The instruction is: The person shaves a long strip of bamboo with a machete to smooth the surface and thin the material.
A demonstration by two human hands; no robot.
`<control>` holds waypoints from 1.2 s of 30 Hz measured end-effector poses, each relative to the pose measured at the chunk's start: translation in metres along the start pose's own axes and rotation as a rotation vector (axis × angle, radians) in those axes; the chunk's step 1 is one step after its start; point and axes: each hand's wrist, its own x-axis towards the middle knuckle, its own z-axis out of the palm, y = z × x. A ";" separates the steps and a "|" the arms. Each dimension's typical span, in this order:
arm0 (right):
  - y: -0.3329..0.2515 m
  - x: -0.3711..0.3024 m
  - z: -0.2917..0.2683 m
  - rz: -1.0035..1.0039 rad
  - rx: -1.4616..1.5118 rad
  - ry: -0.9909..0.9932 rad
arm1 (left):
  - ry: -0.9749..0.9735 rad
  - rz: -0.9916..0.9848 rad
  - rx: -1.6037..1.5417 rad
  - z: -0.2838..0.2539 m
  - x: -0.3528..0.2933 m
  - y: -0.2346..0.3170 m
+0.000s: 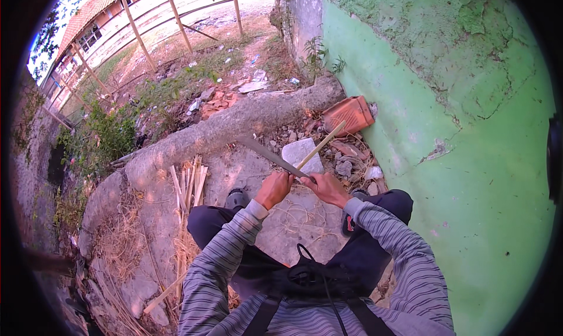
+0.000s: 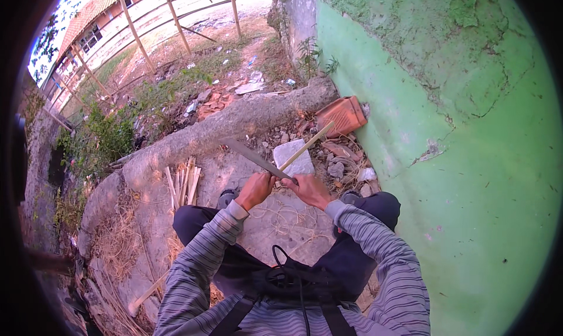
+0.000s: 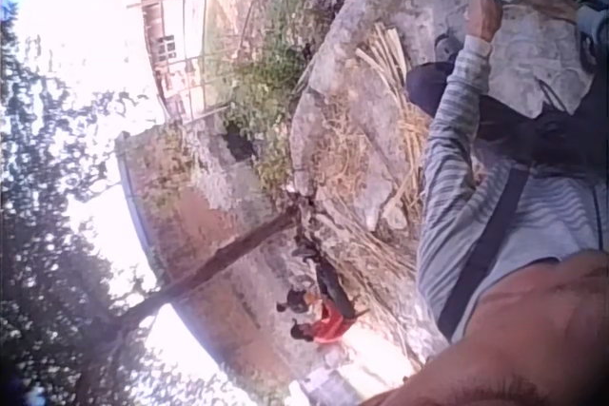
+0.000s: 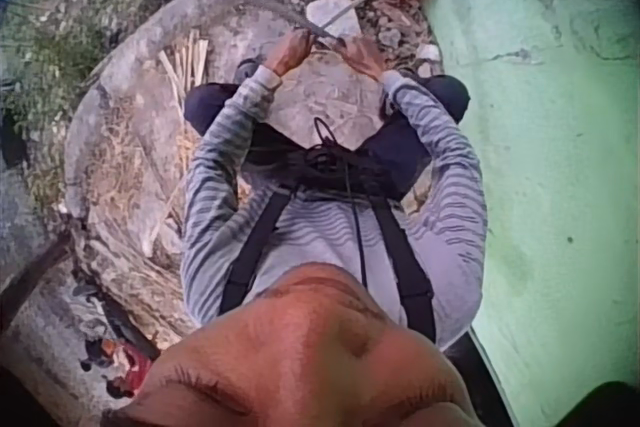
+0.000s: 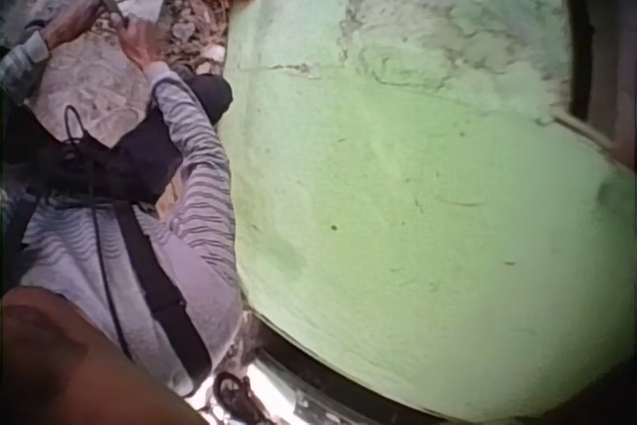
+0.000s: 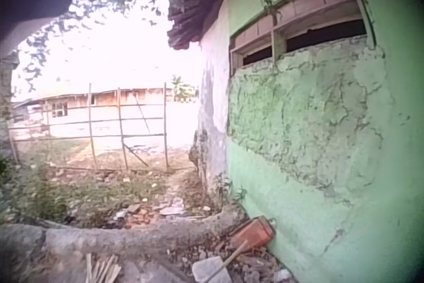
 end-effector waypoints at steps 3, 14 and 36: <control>0.018 0.005 -0.002 0.101 -0.032 0.025 | -0.027 -0.012 0.027 -0.002 -0.001 0.009; 0.018 0.003 0.001 0.075 0.002 -0.019 | -0.048 -0.055 0.049 -0.004 -0.006 0.013; 0.027 0.012 0.003 0.111 0.013 0.013 | -0.047 -0.032 0.065 -0.003 -0.007 0.014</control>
